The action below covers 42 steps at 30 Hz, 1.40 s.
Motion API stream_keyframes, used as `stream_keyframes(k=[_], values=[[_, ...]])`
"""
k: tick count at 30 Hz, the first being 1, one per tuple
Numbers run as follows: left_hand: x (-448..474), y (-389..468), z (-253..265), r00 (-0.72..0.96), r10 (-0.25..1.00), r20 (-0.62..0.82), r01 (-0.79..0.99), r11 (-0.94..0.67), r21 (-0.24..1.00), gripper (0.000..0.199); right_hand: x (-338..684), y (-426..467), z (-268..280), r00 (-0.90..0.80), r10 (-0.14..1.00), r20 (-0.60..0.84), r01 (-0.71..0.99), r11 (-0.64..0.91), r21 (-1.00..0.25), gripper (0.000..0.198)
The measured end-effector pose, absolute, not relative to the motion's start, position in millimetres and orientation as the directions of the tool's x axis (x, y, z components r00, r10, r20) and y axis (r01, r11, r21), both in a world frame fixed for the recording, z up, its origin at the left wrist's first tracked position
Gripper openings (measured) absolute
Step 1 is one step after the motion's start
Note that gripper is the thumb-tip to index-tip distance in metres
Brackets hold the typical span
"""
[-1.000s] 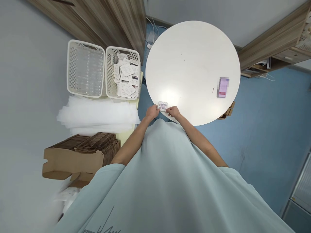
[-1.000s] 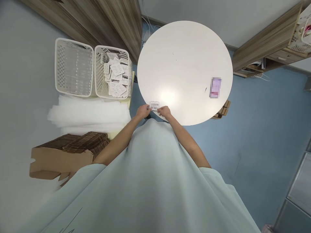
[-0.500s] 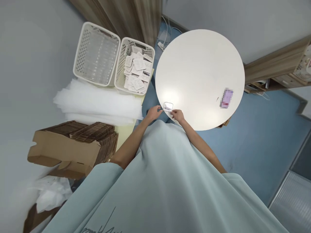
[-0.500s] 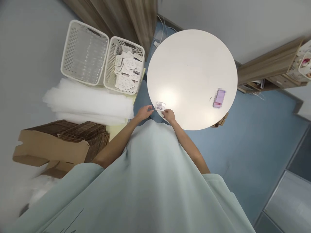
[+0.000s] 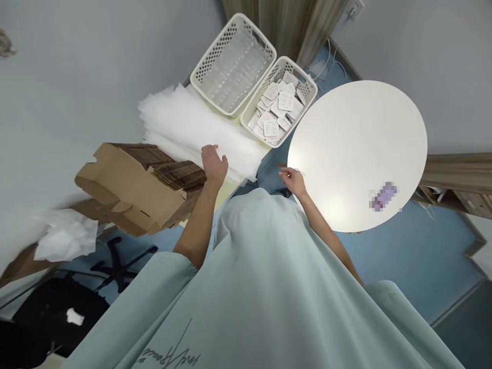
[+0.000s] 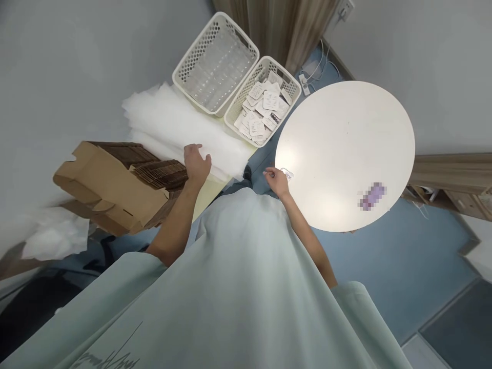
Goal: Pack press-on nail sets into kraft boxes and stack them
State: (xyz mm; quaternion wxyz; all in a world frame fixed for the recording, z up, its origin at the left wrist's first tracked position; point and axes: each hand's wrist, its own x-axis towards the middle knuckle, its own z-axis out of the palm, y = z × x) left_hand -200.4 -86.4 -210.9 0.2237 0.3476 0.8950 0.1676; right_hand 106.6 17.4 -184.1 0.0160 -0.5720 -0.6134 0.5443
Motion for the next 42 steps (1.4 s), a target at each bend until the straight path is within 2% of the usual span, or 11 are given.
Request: stream_keyframes(k=[5,9,14,21,26,30,33,35,38,42], values=[[-228.5,-82.9,-225.2,-0.655,0.662,-0.365,0.550,0.749,0.370,0.058,61.8,23.4,-175.6,-0.395,0.704,-0.590,0.684,-0.203,-0.700,0.029],[-229.9,-84.2,-227.3,-0.626,0.667,-0.403,0.590,0.744,0.314,0.050,43.1,17.4,-171.4,-0.412,0.689,-0.596,0.694,-0.186,-0.695,0.030],[-229.6,-91.2,-227.6,-0.618,0.675,-0.403,0.589,0.737,0.332,0.035,38.4,9.1,-172.2,-0.435,0.673,-0.598,0.710,-0.152,-0.688,0.027],[-219.4,-96.6,-208.5,-0.552,0.744,-0.376,0.666,0.665,0.339,0.038,45.2,9.8,-166.7,-0.453,0.665,-0.594,0.716,-0.126,-0.686,0.028],[-193.9,-101.7,-181.4,-0.460,0.838,-0.294,0.732,0.545,0.408,0.040,51.8,10.2,-151.3,-0.470,0.723,-0.506,0.673,-0.077,-0.736,0.032],[-156.8,-100.5,-160.1,-0.305,0.924,-0.232,0.786,0.381,0.487,0.036,57.0,8.8,-131.4,-0.514,0.814,-0.269,0.577,0.096,-0.811,0.048],[-121.6,-94.1,-146.0,-0.173,0.966,-0.191,0.817,0.249,0.520,0.035,64.7,10.5,-117.0,-0.517,0.849,-0.110,0.561,0.238,-0.793,0.062],[-97.6,-87.0,-138.1,-0.097,0.980,-0.172,0.821,0.176,0.542,0.035,74.1,13.3,-110.3,-0.514,0.856,-0.062,0.577,0.291,-0.763,0.067],[-63.4,-74.0,-129.0,0.009,0.987,-0.160,0.820,0.085,0.566,0.034,97.3,18.5,-104.8,-0.491,0.868,-0.070,0.624,0.295,-0.724,0.062],[-21.6,-59.0,-120.2,0.138,0.977,-0.165,0.805,-0.014,0.593,0.035,143.5,20.7,-99.4,-0.466,0.854,-0.231,0.678,0.178,-0.713,0.035]])
